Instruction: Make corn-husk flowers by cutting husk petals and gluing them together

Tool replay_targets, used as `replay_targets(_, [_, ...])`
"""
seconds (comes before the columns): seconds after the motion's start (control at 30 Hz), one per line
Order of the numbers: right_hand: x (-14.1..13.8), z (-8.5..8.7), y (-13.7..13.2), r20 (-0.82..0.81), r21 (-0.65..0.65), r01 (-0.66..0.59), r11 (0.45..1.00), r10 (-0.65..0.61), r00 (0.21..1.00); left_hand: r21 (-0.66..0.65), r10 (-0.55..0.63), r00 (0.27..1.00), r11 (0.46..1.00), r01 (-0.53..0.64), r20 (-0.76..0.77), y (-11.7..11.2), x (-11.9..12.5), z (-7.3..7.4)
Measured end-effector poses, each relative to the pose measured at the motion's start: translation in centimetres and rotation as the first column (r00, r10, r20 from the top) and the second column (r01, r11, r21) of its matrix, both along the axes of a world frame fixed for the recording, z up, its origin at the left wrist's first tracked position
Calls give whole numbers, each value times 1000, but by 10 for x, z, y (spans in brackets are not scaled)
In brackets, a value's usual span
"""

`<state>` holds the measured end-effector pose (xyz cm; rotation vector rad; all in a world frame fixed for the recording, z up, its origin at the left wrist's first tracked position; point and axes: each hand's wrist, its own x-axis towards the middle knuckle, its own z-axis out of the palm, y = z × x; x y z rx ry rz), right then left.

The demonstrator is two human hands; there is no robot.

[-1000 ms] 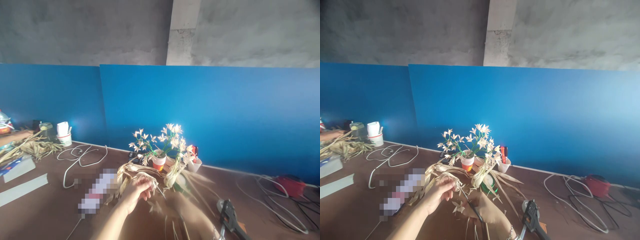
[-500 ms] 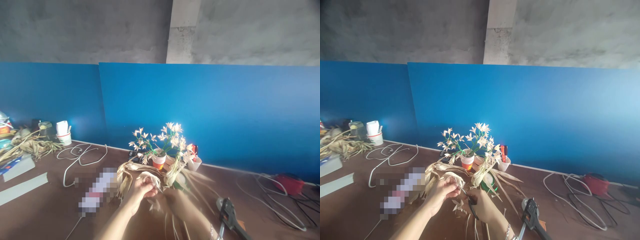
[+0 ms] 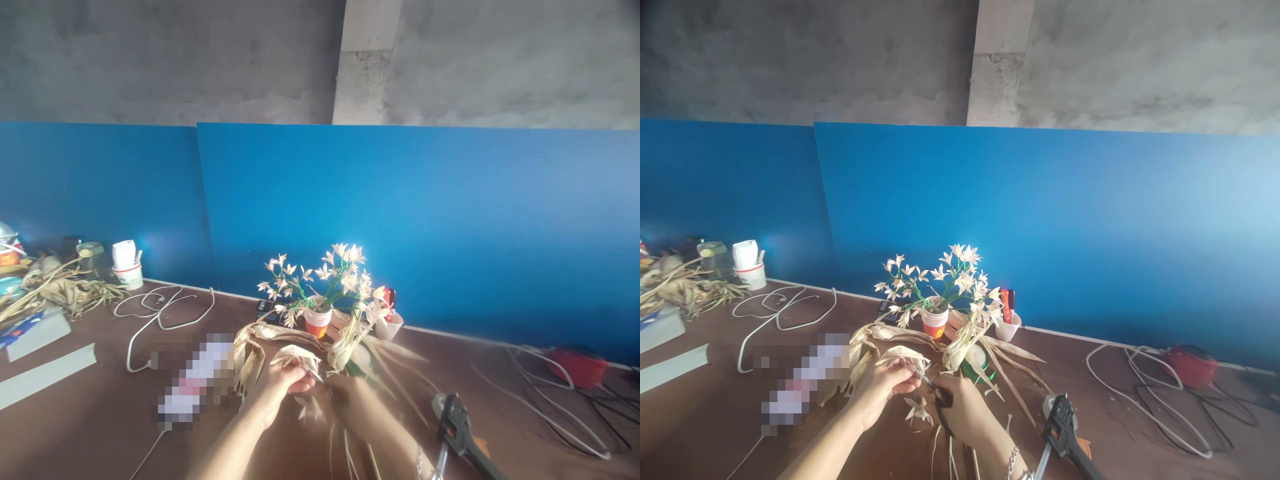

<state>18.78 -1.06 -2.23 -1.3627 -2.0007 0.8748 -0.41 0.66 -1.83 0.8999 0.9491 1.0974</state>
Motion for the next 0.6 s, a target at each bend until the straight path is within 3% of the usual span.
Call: replay_targets(0.6, [-3,9,-4,44,52,41,998,-43,998,-50,103,990,994,-98,95,-1,6,-4])
